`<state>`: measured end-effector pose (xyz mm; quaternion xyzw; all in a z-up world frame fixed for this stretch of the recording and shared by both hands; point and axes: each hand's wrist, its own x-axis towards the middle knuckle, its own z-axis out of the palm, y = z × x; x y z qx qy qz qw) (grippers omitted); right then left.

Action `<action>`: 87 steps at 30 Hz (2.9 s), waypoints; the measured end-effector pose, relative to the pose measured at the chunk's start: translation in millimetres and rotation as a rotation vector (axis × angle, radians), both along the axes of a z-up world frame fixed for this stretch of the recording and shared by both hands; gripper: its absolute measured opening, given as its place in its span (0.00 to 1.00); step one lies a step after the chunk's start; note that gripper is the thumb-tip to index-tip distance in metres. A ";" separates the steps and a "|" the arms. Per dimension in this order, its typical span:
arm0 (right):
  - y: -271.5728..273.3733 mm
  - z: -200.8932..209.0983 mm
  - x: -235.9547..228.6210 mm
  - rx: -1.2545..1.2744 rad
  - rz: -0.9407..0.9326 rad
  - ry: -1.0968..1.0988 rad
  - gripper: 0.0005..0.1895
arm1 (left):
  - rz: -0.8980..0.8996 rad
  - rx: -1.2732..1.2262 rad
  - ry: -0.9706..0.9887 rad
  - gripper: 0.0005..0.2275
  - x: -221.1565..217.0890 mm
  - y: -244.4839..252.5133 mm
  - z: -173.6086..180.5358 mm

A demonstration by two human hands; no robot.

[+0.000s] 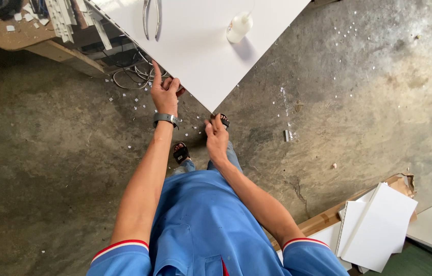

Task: Attaching and gluing plastic trim to the edge of a board.

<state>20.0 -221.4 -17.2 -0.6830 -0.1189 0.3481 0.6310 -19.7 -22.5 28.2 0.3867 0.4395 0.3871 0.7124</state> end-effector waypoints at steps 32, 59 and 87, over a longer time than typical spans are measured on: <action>34.7 33.2 -6.8 0.071 -0.119 0.071 0.31 | 0.054 0.080 0.195 0.34 5.9 -4.1 1.8; 34.0 -1.6 22.3 0.183 -0.155 0.626 0.23 | -0.169 0.166 0.277 0.32 -7.3 -2.3 -4.9; 123.9 76.0 76.4 -0.307 0.517 -1.573 0.37 | 0.088 0.390 0.275 0.34 14.9 18.3 -51.0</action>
